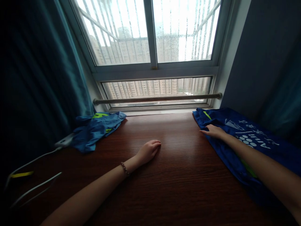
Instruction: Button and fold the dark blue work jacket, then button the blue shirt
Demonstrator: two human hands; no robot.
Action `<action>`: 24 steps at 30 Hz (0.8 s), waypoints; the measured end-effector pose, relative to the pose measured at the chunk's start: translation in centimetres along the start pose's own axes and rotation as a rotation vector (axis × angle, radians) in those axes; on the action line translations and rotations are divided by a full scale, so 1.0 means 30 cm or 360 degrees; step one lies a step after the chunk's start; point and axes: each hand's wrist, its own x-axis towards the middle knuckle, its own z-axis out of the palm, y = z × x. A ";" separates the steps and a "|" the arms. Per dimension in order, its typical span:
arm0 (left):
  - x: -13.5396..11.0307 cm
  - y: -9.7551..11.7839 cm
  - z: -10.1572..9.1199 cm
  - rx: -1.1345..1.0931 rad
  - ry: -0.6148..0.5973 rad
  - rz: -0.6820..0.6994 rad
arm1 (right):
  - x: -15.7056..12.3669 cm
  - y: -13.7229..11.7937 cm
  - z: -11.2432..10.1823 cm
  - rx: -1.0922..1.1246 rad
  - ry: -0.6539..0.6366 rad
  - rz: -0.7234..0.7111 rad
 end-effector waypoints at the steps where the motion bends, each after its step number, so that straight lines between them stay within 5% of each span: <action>1: -0.001 0.000 -0.001 0.0002 0.0000 0.0000 | 0.011 -0.045 -0.017 -0.0004 -0.0024 0.0106; 4: -0.005 0.001 -0.004 0.0010 -0.0005 0.0001 | 0.026 -0.245 -0.035 -0.0078 0.0139 0.0320; 9: -0.009 0.004 -0.013 0.0028 -0.0036 0.0015 | -0.034 -0.656 0.058 0.0075 0.0348 -0.0026; 12: -0.012 0.007 -0.010 0.0058 -0.0052 0.0019 | -0.079 -0.799 0.131 0.0190 0.0493 -0.0157; 19: -0.013 -0.065 -0.014 0.0184 -0.0020 0.0029 | -0.085 -0.801 0.210 0.0241 0.0463 -0.0498; 21: -0.018 -0.134 -0.034 0.0317 0.0033 -0.0144 | -0.081 -0.794 0.210 0.0264 0.0470 -0.0596; 24: -0.045 -0.261 -0.084 0.0566 0.0168 -0.0693 | -0.084 -0.800 0.203 0.0289 0.0490 -0.0708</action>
